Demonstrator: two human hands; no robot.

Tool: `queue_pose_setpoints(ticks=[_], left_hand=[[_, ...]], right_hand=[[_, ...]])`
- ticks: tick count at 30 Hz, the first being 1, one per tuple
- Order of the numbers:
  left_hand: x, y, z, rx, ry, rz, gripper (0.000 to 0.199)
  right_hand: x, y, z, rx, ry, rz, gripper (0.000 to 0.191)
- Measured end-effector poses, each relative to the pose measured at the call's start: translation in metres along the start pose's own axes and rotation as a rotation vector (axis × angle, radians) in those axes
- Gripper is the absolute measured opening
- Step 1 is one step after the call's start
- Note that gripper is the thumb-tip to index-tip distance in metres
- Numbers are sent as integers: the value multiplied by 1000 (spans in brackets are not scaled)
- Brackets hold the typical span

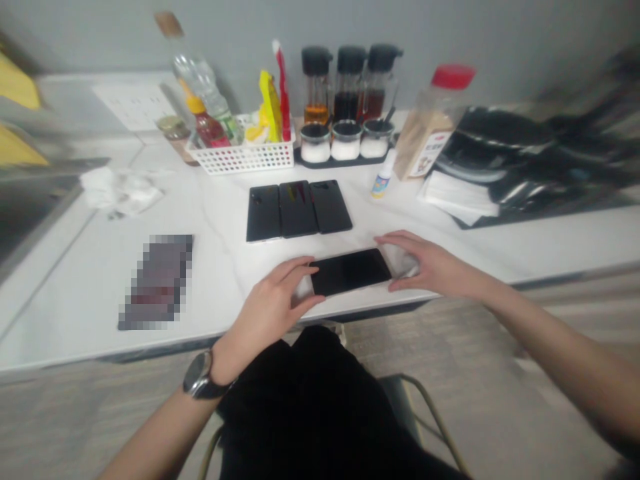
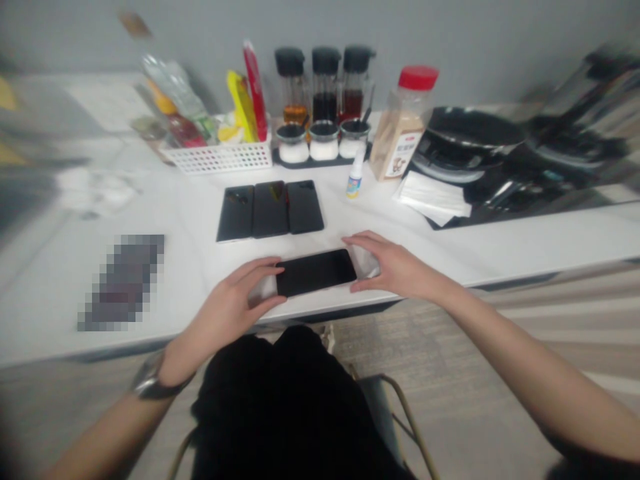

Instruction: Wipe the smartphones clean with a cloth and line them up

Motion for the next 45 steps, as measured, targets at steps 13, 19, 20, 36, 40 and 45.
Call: queue_pose_setpoints(ticks=[13, 19, 20, 36, 40, 45], left_hand=[[-1, 3, 13, -84, 11, 42, 88], [3, 0, 16, -92, 10, -3, 91], [3, 0, 16, -90, 8, -8, 91], [6, 3, 16, -59, -63, -96, 98], [8, 4, 16, -52, -70, -110, 95], [8, 4, 17, -24, -35, -117, 85]], right_hand=[[29, 3, 44, -292, 143, 53, 41], [27, -7, 28, -412, -315, -35, 20], [31, -10, 29, -418, -365, -53, 22], [78, -3, 96, -168, -569, -96, 61], [91, 4, 110, -198, -586, -96, 67], [115, 17, 135, -107, -481, -240, 68]])
Point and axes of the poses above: each hand's wrist, its own y-axis towards the middle knuckle, its own z-axis out of the palm, x = y × z, the point moved 7 cm from there along y, towards the middle knuckle, and after that the axes turned 12 degrees about -z, right-handed, at the moved point
